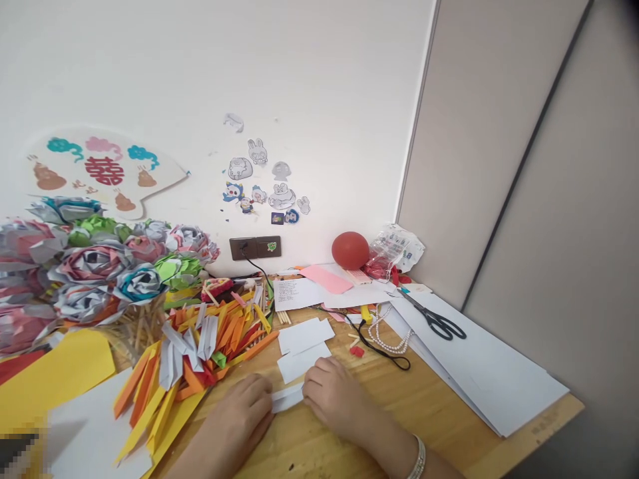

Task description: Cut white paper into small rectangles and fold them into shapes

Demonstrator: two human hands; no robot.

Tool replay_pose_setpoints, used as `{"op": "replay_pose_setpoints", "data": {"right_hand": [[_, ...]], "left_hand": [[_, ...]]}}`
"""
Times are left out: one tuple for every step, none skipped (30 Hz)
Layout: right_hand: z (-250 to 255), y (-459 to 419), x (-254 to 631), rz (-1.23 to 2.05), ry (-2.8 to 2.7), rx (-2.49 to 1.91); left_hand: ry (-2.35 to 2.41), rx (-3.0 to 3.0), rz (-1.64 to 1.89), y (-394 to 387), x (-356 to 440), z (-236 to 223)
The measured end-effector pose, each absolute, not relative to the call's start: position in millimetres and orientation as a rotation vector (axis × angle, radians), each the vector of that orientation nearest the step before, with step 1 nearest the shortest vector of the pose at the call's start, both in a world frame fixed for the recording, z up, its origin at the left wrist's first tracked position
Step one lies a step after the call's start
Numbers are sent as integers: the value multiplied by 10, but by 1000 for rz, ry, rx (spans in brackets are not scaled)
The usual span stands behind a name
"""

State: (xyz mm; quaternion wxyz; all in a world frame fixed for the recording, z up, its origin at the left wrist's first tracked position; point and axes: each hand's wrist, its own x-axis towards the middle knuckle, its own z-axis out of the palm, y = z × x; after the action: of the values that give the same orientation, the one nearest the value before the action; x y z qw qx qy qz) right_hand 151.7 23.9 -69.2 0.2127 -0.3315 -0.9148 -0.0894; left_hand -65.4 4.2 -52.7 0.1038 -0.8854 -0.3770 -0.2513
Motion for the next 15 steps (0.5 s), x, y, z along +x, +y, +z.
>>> {"op": "replay_pose_setpoints", "data": {"right_hand": [[-680,228,1512,-143,-2500,-972],[-673,221,1504,-30,-2450,-1025],[-671,219,1494,80,-2393,-1076],[-676,221,1481,177,-2335,-1122],[-684,227,1467,259,-2281,-1164],[-696,234,1451,320,-2234,-1201],[-708,243,1434,362,-2195,-1236],[-718,250,1417,382,-2167,-1268],[-726,255,1401,385,-2151,-1297],[-731,256,1386,373,-2145,-1324],[-731,255,1373,349,-2147,-1349],[-729,250,1362,319,-2158,-1372],[-725,244,1354,285,-2174,-1391],[-720,235,1347,250,-2193,-1406],[-716,227,1341,217,-2211,-1411]], "left_hand": [[-1169,-2607,-678,36,-650,-531],[-1243,-2599,-617,29,-645,-539],[-1329,-2593,-570,22,-641,-548],[-1419,-2592,-548,16,-635,-558],[-1504,-2597,-540,12,-629,-566],[-1576,-2606,-538,10,-622,-571],[-1635,-2617,-536,11,-615,-572],[-1677,-2627,-529,15,-606,-569],[-1708,-2632,-514,20,-596,-564],[-1735,-2626,-493,26,-585,-557],[-1760,-2611,-461,32,-573,-550],[-1783,-2592,-424,36,-559,-545],[-1803,-2569,-386,39,-545,-542],[-1824,-2544,-348,40,-531,-540],[-1844,-2522,-313,39,-517,-539]]}}
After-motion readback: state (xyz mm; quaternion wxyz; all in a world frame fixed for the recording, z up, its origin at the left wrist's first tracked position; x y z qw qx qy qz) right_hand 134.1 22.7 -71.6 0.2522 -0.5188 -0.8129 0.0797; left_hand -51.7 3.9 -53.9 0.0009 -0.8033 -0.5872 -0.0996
